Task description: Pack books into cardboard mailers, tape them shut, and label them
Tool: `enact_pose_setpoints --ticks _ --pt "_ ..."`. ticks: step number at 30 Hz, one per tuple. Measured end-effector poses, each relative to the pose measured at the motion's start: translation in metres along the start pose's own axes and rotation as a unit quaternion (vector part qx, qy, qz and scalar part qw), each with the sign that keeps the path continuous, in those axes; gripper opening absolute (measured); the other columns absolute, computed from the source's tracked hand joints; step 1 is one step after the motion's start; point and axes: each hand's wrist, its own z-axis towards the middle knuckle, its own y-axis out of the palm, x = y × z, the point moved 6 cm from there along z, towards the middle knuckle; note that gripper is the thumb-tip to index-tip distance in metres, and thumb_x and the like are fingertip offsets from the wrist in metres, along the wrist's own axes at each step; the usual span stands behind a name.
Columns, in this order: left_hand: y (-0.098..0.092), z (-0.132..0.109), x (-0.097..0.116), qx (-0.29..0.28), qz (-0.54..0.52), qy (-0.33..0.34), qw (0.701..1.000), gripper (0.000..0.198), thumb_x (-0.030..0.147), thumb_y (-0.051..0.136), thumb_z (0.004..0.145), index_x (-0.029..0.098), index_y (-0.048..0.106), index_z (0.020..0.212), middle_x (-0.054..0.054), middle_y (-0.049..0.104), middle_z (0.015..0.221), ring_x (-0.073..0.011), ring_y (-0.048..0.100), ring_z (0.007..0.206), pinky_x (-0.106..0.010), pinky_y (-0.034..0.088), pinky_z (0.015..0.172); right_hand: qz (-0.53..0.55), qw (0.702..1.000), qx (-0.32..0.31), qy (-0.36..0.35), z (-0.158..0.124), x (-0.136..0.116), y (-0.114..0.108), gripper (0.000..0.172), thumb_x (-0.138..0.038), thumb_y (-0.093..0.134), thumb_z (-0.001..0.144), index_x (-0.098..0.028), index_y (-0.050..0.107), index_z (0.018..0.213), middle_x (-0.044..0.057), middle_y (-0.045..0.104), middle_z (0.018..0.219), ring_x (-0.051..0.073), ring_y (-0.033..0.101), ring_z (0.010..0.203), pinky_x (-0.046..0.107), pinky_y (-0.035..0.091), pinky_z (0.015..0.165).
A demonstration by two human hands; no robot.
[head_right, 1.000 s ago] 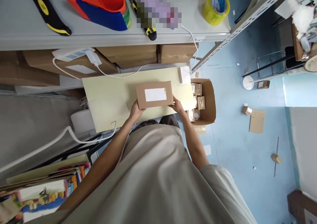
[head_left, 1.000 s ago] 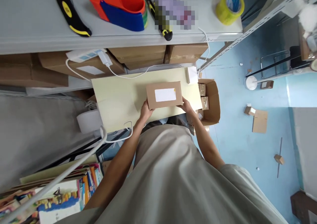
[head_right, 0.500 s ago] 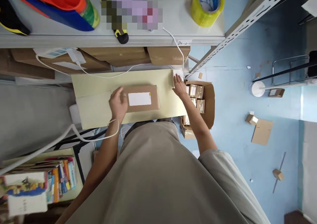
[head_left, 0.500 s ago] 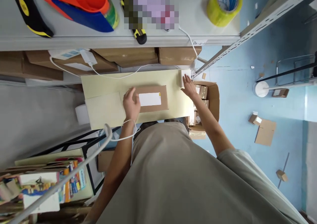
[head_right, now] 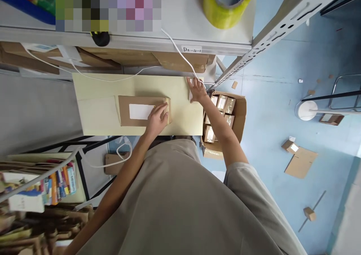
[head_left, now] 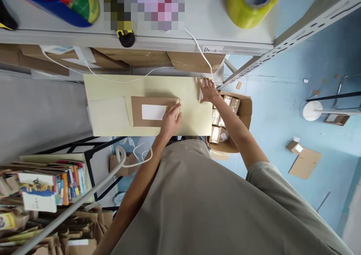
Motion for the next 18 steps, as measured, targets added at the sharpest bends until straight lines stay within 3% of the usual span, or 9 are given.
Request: enact_pose_setpoints --ticks 6,11,14,18 --pt "0.01 0.007 0.008 -0.013 -0.005 -0.008 1.0 0.053 0.024 0.057 0.106 0.021 0.069 0.157 -0.014 0.071 0.163 -0.0319 0.063 0.157 -0.051 0.047 0.138 0.006 0.999 -0.012 -0.032 -0.003 -0.006 -0.001 0.142 -0.069 0.099 0.077 -0.005 0.03 0.183 0.026 0.014 0.195 0.054 -0.005 0.181 0.073 -0.012 0.144" --pt "0.014 0.008 0.012 -0.018 -0.006 -0.005 1.0 0.053 0.026 0.058 0.107 0.022 0.067 0.16 -0.014 0.069 0.165 -0.032 0.061 0.159 -0.052 0.045 0.14 -0.013 0.999 -0.017 -0.037 -0.024 -0.013 -0.007 0.142 -0.065 0.103 0.076 0.001 0.033 0.18 0.029 0.01 0.195 0.053 -0.006 0.182 0.072 -0.01 0.146" --pt "0.016 0.009 0.014 -0.022 -0.006 0.002 1.0 0.052 0.027 0.058 0.108 0.021 0.067 0.159 -0.014 0.069 0.166 -0.032 0.061 0.159 -0.052 0.045 0.14 -0.035 0.999 -0.032 -0.022 -0.04 -0.017 -0.011 0.119 -0.055 0.099 0.086 0.001 0.044 0.175 0.03 0.014 0.194 0.053 0.005 0.182 0.074 -0.001 0.147" --pt "0.019 0.011 0.018 -0.033 -0.003 0.014 0.999 0.051 0.028 0.056 0.11 0.02 0.067 0.158 -0.014 0.068 0.166 -0.0307 0.061 0.159 -0.05 0.046 0.14 -0.098 0.993 -0.069 -0.011 -0.056 -0.028 -0.022 0.062 -0.041 0.082 0.104 -0.008 0.071 0.154 0.024 0.031 0.191 0.048 0.029 0.178 0.068 0.025 0.146"
